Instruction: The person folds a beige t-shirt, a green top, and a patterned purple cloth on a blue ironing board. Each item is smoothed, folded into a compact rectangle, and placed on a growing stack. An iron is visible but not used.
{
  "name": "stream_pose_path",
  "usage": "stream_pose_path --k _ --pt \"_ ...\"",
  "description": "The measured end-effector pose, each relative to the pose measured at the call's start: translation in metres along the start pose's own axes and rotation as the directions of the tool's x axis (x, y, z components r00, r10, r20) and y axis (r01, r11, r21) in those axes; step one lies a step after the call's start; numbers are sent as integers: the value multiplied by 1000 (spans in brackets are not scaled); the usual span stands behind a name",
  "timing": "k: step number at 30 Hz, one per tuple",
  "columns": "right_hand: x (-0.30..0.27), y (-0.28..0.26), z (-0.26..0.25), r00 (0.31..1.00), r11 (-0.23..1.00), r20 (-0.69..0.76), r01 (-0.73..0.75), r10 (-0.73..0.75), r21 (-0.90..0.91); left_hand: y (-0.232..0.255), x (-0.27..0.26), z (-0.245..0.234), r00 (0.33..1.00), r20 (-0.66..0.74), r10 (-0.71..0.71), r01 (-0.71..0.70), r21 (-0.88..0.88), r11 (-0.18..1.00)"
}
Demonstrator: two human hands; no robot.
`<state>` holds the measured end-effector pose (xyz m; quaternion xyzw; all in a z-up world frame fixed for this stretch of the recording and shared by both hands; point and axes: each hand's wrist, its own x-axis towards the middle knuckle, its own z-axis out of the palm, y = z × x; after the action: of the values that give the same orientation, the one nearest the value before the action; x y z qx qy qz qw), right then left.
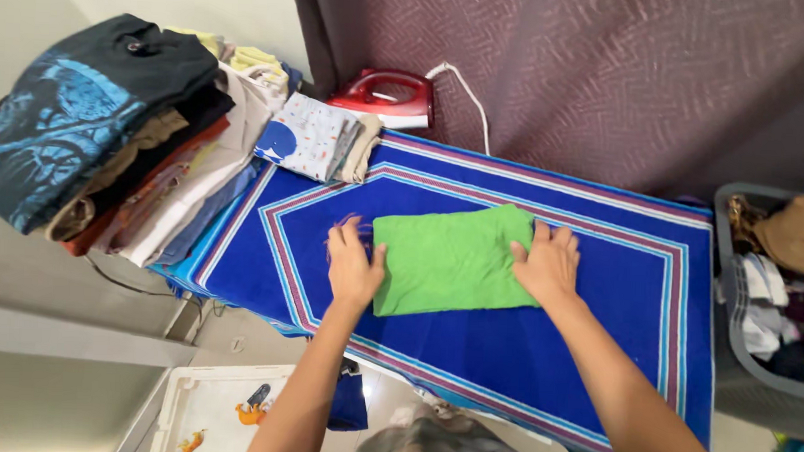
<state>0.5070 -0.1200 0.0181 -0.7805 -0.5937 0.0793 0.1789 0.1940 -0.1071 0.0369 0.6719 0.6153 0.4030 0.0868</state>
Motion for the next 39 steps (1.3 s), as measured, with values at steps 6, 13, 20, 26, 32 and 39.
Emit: stream_pose_path --k 6,13,20,26,32,39 --pt "-17 -71 32 831 838 -124 546 -542 -2 20 -7 52 905 237 352 -386 113 916" --pt "-7 -64 44 871 833 128 491 -474 -256 20 -18 64 831 539 138 -354 320 879" --pt "-4 -24 32 936 895 27 344 -351 -282 -8 -16 25 910 409 68 -251 410 877" --pt "-30 6 15 952 939 3 301 -305 -167 -16 -38 12 964 259 -64 -39 374 927" --pt "-27 -30 22 909 906 -59 417 -413 76 -26 -24 35 958 241 -154 84 276 958" --pt "-7 -91 73 960 859 195 77 -200 505 -42 -12 41 936 350 -38 160 -327 931"
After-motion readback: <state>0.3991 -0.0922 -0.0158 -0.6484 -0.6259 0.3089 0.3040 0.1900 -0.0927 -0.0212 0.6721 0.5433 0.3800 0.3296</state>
